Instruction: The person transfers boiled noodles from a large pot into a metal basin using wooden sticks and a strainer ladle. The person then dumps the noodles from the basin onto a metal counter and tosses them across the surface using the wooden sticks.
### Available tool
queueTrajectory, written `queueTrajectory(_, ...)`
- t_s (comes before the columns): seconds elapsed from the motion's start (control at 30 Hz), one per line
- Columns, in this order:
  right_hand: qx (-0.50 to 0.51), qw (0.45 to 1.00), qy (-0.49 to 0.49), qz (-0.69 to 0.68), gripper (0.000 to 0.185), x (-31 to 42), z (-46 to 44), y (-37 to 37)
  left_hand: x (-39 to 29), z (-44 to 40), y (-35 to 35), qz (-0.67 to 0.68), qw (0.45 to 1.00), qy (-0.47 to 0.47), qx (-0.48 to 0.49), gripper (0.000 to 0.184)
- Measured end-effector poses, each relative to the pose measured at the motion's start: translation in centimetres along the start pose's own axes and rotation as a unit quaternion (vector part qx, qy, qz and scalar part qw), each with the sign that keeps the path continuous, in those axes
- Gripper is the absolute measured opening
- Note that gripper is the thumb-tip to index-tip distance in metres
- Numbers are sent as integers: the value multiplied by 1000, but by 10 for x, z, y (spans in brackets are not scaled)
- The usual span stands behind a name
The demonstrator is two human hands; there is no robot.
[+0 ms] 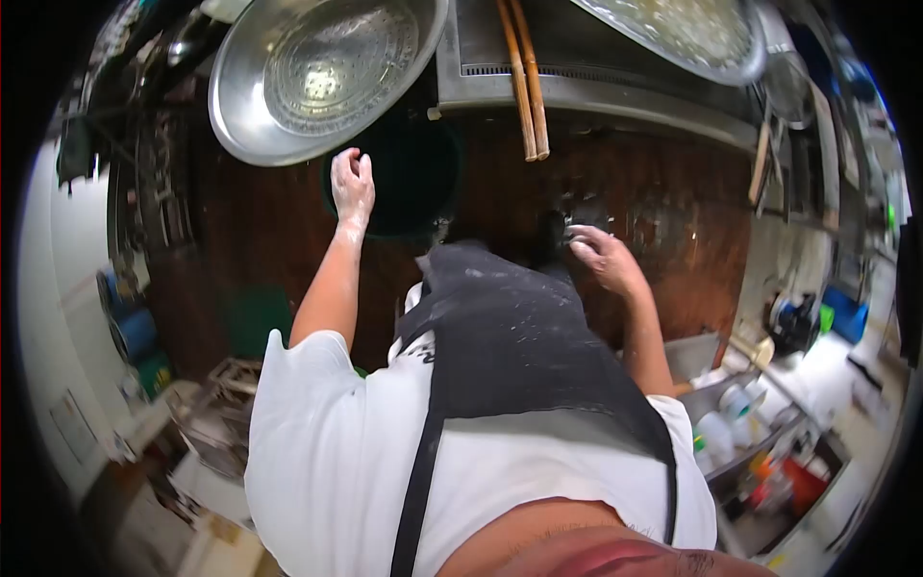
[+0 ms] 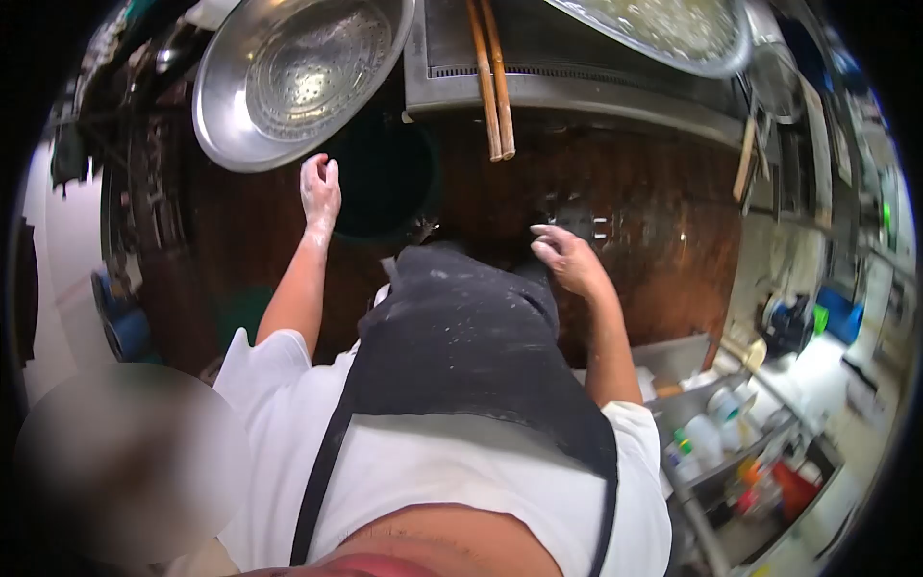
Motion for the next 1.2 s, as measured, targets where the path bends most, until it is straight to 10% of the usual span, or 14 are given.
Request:
queueTrajectory(0.23,234,971,28,44,44,-52,-130,58,183,203,122,7,851,-498,166,71)
queueTrajectory(0.5,135,984,-7,115,81,-169,-329,204,351,142,157,-229,904,-323,163,93)
queueTrajectory(0.57,24,992,30,121,70,-154,-350,211,409,160,171,-173,869,-437,153,102)
queueTrajectory(0.67,41,991,86,90,58,-200,-394,244,373,178,199,-37,828,-509,231,74)
queueTrajectory(0.83,86,916,-174,351,51,-250,-438,295,345,188,204,-41,886,-420,193,37)
queueTrajectory(0.97,32,991,124,29,40,-198,-387,262,355,192,210,20,883,-431,185,37)
queueTrajectory(1.2,11,984,114,140,41,-203,-398,250,340,215,204,-82,926,-349,116,32)
Point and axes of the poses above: each hand's wrist, its own z-axis away from the middle knuckle, its own y-axis out of the palm, x = y × z, the point moved 10 cm from there along -z, towards the middle knuckle, and after that the axes turned 14 degrees about -z, right-handed, at the moved point
